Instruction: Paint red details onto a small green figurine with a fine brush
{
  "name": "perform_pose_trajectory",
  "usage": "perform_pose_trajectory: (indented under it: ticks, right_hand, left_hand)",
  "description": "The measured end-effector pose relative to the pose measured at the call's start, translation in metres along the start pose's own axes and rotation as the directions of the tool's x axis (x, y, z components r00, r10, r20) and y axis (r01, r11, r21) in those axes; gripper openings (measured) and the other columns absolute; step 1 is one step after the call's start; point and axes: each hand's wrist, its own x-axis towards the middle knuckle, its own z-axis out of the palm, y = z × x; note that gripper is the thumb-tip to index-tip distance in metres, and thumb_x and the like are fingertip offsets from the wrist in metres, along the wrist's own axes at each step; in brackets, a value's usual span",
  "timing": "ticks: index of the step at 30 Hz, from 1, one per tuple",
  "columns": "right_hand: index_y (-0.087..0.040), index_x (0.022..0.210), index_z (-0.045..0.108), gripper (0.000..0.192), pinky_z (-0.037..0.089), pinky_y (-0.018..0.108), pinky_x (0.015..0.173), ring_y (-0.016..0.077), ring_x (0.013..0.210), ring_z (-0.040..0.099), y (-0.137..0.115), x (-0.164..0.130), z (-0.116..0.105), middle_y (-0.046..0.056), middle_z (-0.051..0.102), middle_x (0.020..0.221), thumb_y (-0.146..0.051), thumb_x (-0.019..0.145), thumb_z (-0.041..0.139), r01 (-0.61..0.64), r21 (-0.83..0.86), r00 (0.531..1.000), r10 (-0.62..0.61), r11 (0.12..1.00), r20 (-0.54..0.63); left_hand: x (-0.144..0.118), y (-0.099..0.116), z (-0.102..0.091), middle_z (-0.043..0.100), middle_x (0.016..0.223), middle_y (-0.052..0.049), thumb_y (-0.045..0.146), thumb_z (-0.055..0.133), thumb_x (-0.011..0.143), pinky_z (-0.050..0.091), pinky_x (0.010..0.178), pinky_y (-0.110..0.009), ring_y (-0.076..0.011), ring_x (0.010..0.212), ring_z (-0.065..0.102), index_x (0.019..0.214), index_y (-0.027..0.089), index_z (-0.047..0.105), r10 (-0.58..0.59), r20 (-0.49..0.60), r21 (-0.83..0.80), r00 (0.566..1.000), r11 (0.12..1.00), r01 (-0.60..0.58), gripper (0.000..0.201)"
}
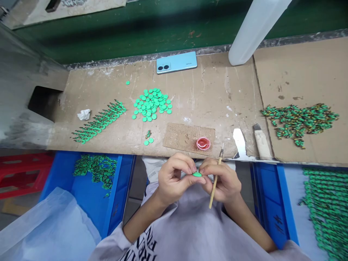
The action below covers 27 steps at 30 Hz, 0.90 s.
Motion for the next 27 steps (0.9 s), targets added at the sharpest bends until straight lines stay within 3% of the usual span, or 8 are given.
perform_pose_trajectory:
  ticks: [5, 9, 12, 14, 17, 22, 27]
  right_hand:
    - [-0.023, 0.105, 0.064, 0.022, 0.058, 0.030, 0.056, 0.0191, 0.065, 0.071, 0.004, -0.005, -0.013, 0.003, 0.071, 0.077, -0.007, 0.089, 0.063, -0.006, -0.069, 1.000, 0.007, 0.998, 0.022]
    - [-0.020, 0.108, 0.067, 0.020, 0.057, 0.034, 0.055, 0.0214, 0.065, 0.070, 0.015, -0.022, -0.033, 0.006, 0.072, 0.078, -0.011, 0.091, 0.063, 0.040, -0.174, 0.993, -0.059, 0.984, -0.104]
    - [-0.023, 0.104, 0.069, 0.014, 0.054, 0.035, 0.051, 0.0210, 0.058, 0.066, 0.022, -0.042, -0.046, 0.005, 0.072, 0.074, -0.016, 0.094, 0.062, 0.085, -0.303, 0.976, -0.140, 0.949, -0.167]
    - [-0.024, 0.097, 0.068, 0.008, 0.053, 0.035, 0.048, 0.0204, 0.054, 0.063, 0.023, -0.056, -0.053, 0.003, 0.071, 0.070, -0.021, 0.096, 0.061, 0.163, -0.364, 0.973, -0.211, 0.917, -0.095]
    - [-0.024, 0.094, 0.065, 0.008, 0.056, 0.035, 0.051, 0.0193, 0.055, 0.064, 0.022, -0.078, -0.057, 0.003, 0.072, 0.070, -0.023, 0.099, 0.058, 0.251, -0.439, 0.967, -0.209, 0.863, 0.143]
    - [-0.019, 0.107, 0.067, 0.017, 0.061, 0.032, 0.065, 0.0200, 0.076, 0.074, 0.030, -0.099, -0.046, 0.009, 0.079, 0.092, -0.008, 0.099, 0.056, 0.187, -0.549, 0.939, 0.016, 0.815, 0.345]
    - [-0.016, 0.118, 0.068, 0.025, 0.061, 0.039, 0.083, 0.0259, 0.104, 0.072, 0.045, -0.101, -0.031, 0.015, 0.077, 0.120, -0.006, 0.103, 0.051, 0.152, -0.606, 0.839, 0.222, 0.780, 0.497]
  left_hand:
    - [-0.003, -0.003, -0.011, 0.069, 0.080, 0.002, 0.010, 0.092, 0.075, 0.061, 0.066, -0.022, -0.0116, 0.071, 0.069, 0.089, 0.019, 0.067, 0.015, -0.020, 0.042, 1.000, 0.999, -0.014, 0.030]
    - [-0.004, -0.003, -0.029, 0.070, 0.076, 0.001, 0.015, 0.092, 0.076, 0.060, 0.062, -0.025, -0.0129, 0.067, 0.069, 0.092, 0.020, 0.074, -0.014, -0.079, 0.073, 0.997, 0.997, 0.020, 0.025]
    - [-0.004, -0.003, -0.040, 0.071, 0.076, -0.001, 0.018, 0.091, 0.079, 0.059, 0.059, -0.026, -0.0137, 0.065, 0.069, 0.088, 0.020, 0.080, -0.014, -0.064, 0.119, 0.998, 0.993, 0.021, 0.015]
    - [-0.005, -0.003, -0.043, 0.071, 0.077, -0.002, 0.018, 0.090, 0.080, 0.059, 0.058, -0.026, -0.0140, 0.065, 0.070, 0.090, 0.020, 0.081, -0.019, -0.029, 0.113, 0.999, 0.993, 0.022, 0.014]
    - [-0.006, -0.002, -0.044, 0.072, 0.079, -0.002, 0.018, 0.090, 0.080, 0.059, 0.058, -0.026, -0.0140, 0.065, 0.070, 0.091, 0.020, 0.082, -0.037, 0.023, 0.109, 0.999, 0.993, 0.034, 0.014]
    - [-0.008, -0.003, -0.041, 0.072, 0.078, -0.002, 0.018, 0.090, 0.080, 0.058, 0.058, -0.025, -0.0134, 0.065, 0.069, 0.090, 0.020, 0.081, -0.058, 0.032, 0.117, 0.998, 0.992, 0.054, 0.013]
    - [-0.007, -0.004, -0.041, 0.074, 0.080, -0.002, 0.017, 0.091, 0.079, 0.057, 0.060, -0.026, -0.0138, 0.065, 0.070, 0.092, 0.021, 0.082, -0.060, 0.044, 0.108, 0.997, 0.993, 0.055, 0.017]
